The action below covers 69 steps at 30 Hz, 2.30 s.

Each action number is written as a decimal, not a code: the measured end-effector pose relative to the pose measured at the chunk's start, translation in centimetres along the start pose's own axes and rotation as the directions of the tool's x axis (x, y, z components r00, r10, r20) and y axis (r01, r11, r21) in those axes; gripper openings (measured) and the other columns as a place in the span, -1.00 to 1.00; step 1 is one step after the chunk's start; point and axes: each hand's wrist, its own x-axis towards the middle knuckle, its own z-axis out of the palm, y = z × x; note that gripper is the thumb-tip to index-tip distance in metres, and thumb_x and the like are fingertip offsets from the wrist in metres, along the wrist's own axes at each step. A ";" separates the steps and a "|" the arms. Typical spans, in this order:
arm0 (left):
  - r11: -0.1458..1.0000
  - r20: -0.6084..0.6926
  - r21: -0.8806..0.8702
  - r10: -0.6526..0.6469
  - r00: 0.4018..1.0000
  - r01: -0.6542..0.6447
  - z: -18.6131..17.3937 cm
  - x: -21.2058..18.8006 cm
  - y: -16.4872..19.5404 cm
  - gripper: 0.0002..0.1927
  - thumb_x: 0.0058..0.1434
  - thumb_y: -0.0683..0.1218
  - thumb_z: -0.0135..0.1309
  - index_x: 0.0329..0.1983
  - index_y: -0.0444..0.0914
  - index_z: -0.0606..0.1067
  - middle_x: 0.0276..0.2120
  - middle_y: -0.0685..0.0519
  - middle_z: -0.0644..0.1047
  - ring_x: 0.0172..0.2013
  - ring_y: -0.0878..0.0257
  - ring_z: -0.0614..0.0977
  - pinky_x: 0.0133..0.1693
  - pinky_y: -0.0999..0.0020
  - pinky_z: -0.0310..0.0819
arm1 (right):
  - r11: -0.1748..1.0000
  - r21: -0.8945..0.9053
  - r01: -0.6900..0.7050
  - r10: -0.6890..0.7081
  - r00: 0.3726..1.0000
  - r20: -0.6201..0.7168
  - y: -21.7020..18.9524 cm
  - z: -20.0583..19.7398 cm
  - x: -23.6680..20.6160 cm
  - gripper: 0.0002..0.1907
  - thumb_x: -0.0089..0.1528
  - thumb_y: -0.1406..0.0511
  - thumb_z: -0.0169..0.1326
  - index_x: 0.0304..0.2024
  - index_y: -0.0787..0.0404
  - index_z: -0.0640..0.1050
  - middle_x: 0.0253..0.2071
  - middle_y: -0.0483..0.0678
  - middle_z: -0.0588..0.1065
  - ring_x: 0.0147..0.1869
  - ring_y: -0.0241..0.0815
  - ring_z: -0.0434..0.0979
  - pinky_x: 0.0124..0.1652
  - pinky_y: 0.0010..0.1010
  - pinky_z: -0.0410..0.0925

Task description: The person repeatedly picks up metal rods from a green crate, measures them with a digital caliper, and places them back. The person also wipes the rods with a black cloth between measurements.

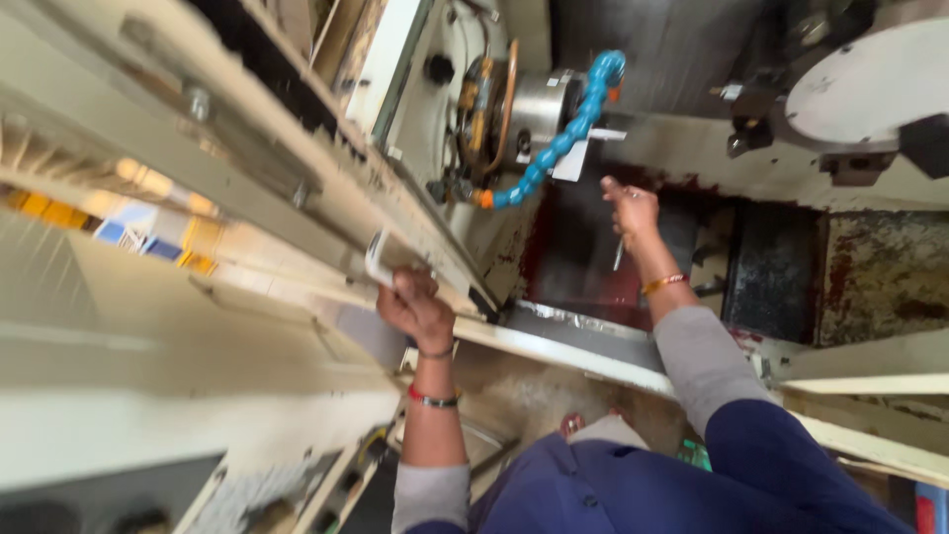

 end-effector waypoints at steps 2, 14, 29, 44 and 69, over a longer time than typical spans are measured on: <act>0.998 0.001 -0.013 -0.055 0.998 0.055 -1.3 -2.0 -0.6 -0.50 0.53 0.20 -0.03 -0.42 -0.20 0.26 -0.58 0.19 0.24 -0.53 0.39 0.23 -0.45 0.42 0.14 | 0.985 -0.125 0.121 -0.120 0.993 0.014 3.0 -0.2 -5.8 -0.67 0.25 0.22 0.39 -0.10 0.31 0.61 -0.50 -0.20 0.35 -0.52 -0.37 0.24 -0.51 -0.44 0.16; 0.960 -0.102 -0.167 -0.241 0.965 0.223 9.3 -7.8 2.2 -0.67 0.61 0.06 -0.02 -0.03 -0.34 0.44 -0.22 0.11 0.50 -0.18 0.39 0.51 -0.07 0.42 0.48 | 0.507 0.199 0.839 -0.389 0.017 0.921 11.9 -3.0 -37.3 -0.36 0.27 0.16 0.11 0.35 0.23 0.29 0.25 0.24 0.42 0.16 0.05 0.40 0.06 -0.29 0.31; 0.956 0.033 0.152 -0.259 0.965 0.251 3.6 -8.7 16.7 -0.44 0.58 0.28 -0.14 -0.03 -0.29 0.55 -0.51 0.11 0.55 -0.39 0.43 0.56 -0.21 0.46 0.50 | -0.072 0.094 0.993 0.058 -0.090 0.994 9.3 9.2 -59.2 -0.07 0.27 0.42 -0.12 0.55 -0.08 -0.28 -0.04 0.15 0.52 -0.45 0.05 0.57 -0.59 -0.13 0.38; 0.783 0.435 -0.141 -0.501 0.749 0.605 -1.3 -17.0 32.6 -0.39 0.53 0.27 -0.33 -0.35 -0.27 0.42 -0.61 0.25 0.21 -0.57 0.42 0.17 -0.50 0.43 0.01 | 0.857 -0.266 0.441 -0.157 0.716 0.680 15.5 -6.8 -58.7 -0.42 0.23 0.31 0.16 0.28 0.29 0.34 0.17 0.24 0.43 0.23 0.09 0.42 0.13 -0.17 0.29; 0.661 0.778 -0.303 -0.244 0.579 0.686 12.1 -36.5 50.0 -0.50 0.60 0.22 -0.25 -0.29 -0.27 0.27 -0.40 0.17 0.25 -0.42 0.39 0.17 -0.35 0.46 0.02 | 0.498 0.837 0.228 0.350 0.830 -0.434 23.3 -52.2 -68.4 -0.75 0.40 0.22 0.09 -0.07 0.24 0.35 -0.22 -0.07 0.43 0.13 0.10 0.60 0.19 0.13 0.37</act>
